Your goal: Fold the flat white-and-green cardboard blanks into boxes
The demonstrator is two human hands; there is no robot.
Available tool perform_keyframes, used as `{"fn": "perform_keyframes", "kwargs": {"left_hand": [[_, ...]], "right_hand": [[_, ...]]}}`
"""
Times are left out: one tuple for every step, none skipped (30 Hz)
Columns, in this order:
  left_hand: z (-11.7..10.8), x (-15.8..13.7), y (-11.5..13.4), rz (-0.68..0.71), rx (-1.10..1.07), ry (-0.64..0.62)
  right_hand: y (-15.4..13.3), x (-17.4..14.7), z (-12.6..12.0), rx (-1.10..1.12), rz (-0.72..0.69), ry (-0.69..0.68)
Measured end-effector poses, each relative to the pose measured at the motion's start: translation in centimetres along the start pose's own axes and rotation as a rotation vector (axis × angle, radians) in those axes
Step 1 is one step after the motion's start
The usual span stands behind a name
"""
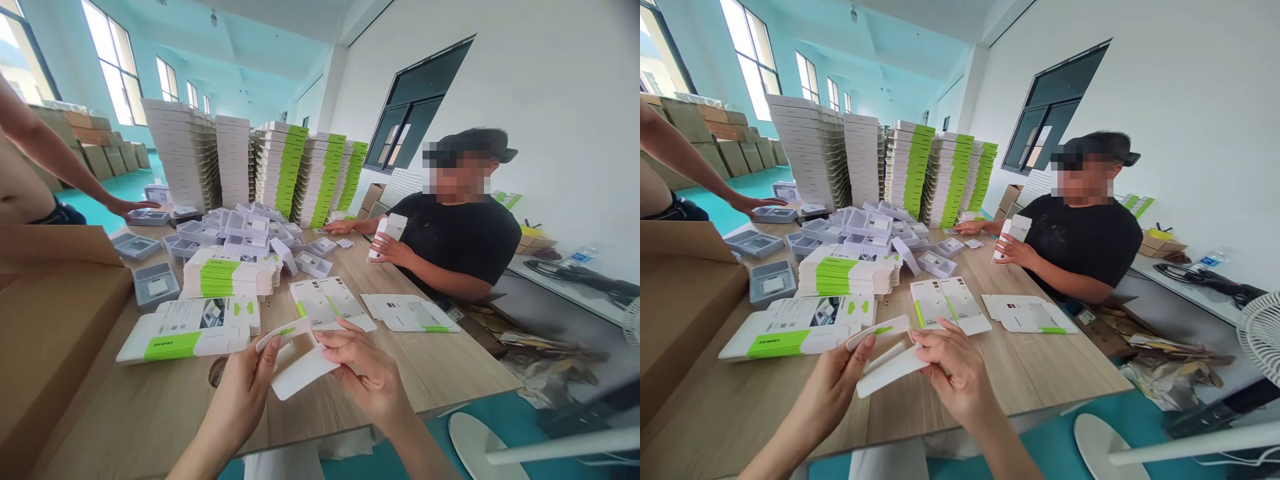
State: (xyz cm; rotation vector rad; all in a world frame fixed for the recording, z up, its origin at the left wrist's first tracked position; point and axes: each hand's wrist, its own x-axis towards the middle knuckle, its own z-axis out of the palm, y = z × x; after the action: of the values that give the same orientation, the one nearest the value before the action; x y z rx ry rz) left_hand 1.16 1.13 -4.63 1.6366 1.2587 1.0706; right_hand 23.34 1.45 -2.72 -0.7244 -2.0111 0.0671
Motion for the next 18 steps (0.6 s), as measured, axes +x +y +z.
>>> {"fn": "perform_keyframes", "kwargs": {"left_hand": [[0.0, 0.1, 0.1, -0.014, -0.007, -0.002], [-0.1, 0.3, 0.4, -0.031, -0.015, -0.018], [-0.2, 0.5, 0.7, -0.05, -0.02, -0.037], [-0.3, 0.8, 1.2, -0.062, -0.025, -0.053], [-0.5, 1.1, 1.7, -0.068, -0.025, -0.059], [-0.6, 1.5, 2.3, -0.07, -0.01, -0.053], [-0.7, 1.9, 2.8, -0.07, 0.024, -0.042], [-0.8, 2.2, 3.2, -0.068, 0.071, -0.032], [-0.9, 2.5, 3.5, -0.06, 0.122, -0.019], [-0.9, 2.7, 3.7, -0.047, 0.168, -0.004], [-0.8, 2.9, 3.8, -0.031, 0.198, 0.015], [-0.7, 3.0, 3.7, -0.014, 0.21, 0.036], [-0.6, 3.0, 3.5, -0.002, 0.206, 0.054], [-0.5, 3.1, 3.4, 0.001, 0.197, 0.064], [-0.5, 3.1, 3.2, -0.003, 0.188, 0.06], [-0.4, 3.1, 3.0, -0.008, 0.178, 0.047], [-0.4, 3.2, 2.9, -0.008, 0.164, 0.03], [-0.4, 3.3, 2.8, 0.0, 0.147, 0.008]], "right_hand": [[0.0, 0.1, 0.0, -0.009, -0.007, -0.009], [0.1, 0.2, -0.1, -0.011, -0.008, -0.02], [0.1, 0.3, -0.1, -0.009, -0.006, -0.027], [0.0, 0.4, -0.1, -0.007, 0.001, -0.034], [0.0, 0.4, -0.1, -0.003, 0.006, -0.039], [-0.1, 0.4, -0.1, 0.001, 0.006, -0.043], [-0.1, 0.4, 0.0, 0.001, 0.001, -0.048], [-0.2, 0.2, 0.2, -0.007, -0.005, -0.053], [-0.2, 0.1, 0.3, -0.02, -0.01, -0.057], [-0.2, -0.1, 0.4, -0.036, -0.012, -0.058], [-0.2, -0.3, 0.5, -0.053, -0.013, -0.055], [-0.2, -0.4, 0.6, -0.07, -0.014, -0.051], [-0.2, -0.5, 0.7, -0.084, -0.017, -0.05], [-0.2, -0.6, 0.7, -0.094, -0.027, -0.055], [-0.1, -0.5, 0.7, -0.103, -0.041, -0.065], [-0.2, -0.4, 0.7, -0.112, -0.05, -0.08], [-0.2, -0.2, 0.7, -0.119, -0.043, -0.103], [-0.2, 0.0, 0.7, -0.122, -0.014, -0.131]]}}
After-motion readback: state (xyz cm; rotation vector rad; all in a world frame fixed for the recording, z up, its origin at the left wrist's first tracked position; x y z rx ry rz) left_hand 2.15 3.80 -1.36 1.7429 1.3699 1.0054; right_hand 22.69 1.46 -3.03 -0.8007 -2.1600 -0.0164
